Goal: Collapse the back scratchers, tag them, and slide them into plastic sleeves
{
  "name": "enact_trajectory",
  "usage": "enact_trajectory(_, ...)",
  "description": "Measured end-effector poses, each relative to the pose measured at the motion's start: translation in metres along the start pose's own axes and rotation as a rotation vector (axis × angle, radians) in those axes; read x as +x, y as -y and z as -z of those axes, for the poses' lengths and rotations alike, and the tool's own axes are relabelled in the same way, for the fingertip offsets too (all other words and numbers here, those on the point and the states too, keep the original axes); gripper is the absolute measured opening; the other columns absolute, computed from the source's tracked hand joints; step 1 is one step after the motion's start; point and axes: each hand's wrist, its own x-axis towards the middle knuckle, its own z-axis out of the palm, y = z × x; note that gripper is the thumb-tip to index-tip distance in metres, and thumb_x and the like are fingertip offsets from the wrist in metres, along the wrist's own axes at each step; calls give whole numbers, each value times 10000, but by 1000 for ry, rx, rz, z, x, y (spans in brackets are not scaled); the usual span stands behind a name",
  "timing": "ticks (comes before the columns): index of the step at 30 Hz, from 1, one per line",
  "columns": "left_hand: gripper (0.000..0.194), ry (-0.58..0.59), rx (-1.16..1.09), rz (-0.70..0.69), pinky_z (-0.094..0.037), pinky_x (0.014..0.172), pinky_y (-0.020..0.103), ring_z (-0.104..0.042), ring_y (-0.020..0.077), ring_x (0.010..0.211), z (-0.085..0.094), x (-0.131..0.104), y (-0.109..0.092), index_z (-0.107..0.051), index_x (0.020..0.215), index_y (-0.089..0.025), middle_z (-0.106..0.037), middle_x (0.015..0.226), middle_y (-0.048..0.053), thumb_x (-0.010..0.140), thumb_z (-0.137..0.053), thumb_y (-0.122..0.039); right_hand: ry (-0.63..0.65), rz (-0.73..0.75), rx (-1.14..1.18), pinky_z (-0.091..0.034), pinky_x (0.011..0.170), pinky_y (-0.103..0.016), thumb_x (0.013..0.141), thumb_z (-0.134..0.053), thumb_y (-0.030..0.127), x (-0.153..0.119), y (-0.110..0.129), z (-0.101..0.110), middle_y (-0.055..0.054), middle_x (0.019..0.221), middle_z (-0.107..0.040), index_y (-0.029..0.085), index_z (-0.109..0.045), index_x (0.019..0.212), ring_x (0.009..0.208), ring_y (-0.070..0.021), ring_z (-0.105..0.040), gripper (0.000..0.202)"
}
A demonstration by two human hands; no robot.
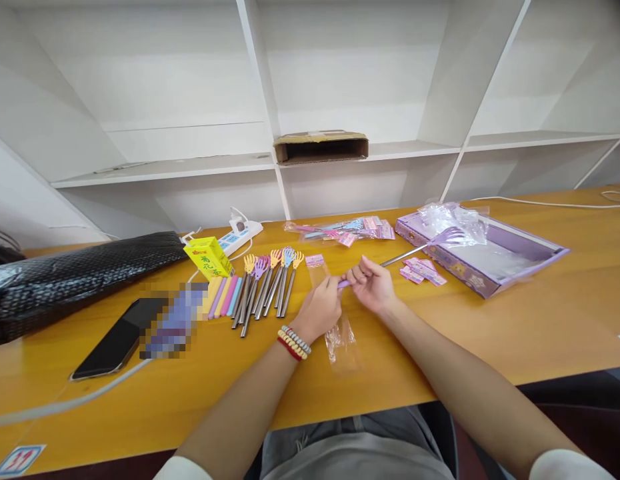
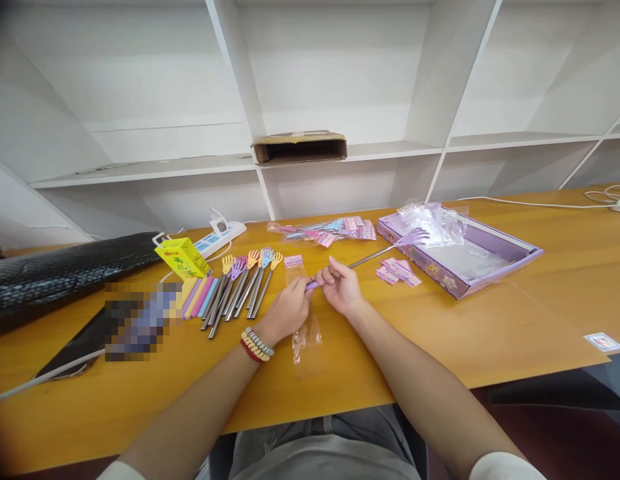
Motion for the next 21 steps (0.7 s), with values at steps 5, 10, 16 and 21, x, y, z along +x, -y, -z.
enact_trajectory(5, 347, 54, 9, 100, -426, 730, 346, -569, 240, 875, -6, -3, -5, -473, 981, -165, -580, 970, 116, 860, -368, -472, -98, -102, 44, -447, 582, -299, 734, -576, 310, 13, -8, 10, 63, 364, -190, 186, -136, 475, 388, -88, -300, 525)
enact_trajectory(10, 399, 103, 121, 209, -420, 666, 329, -594, 252, 829, -13, 3, 0, -483, 966, -151, -608, 932, 129, 841, -368, -512, -228, -286, 82, -420, 487, -282, 736, -561, 326, 36, -16, 10, 76, 338, -185, 203, -138, 506, 358, -87, -254, 496)
enact_trajectory(16, 443, 253, 35, 267, -406, 600, 301, -602, 247, 777, -9, 23, 9, -556, 910, -182, -644, 884, 91, 819, -353, -565, -230, -268, 132, -419, 485, -273, 717, -565, 319, 38, -15, 10, 68, 342, -222, 198, -132, 518, 369, -91, -314, 491)
enact_trajectory(21, 474, 219, -66, 263, -406, 599, 274, -597, 210, 760, -7, 23, 12, -583, 916, -199, -648, 889, 52, 836, -306, -575, -166, -160, 109, -419, 494, -263, 673, -612, 298, 30, -15, 6, 63, 367, -278, 190, -192, 506, 401, -93, -371, 465)
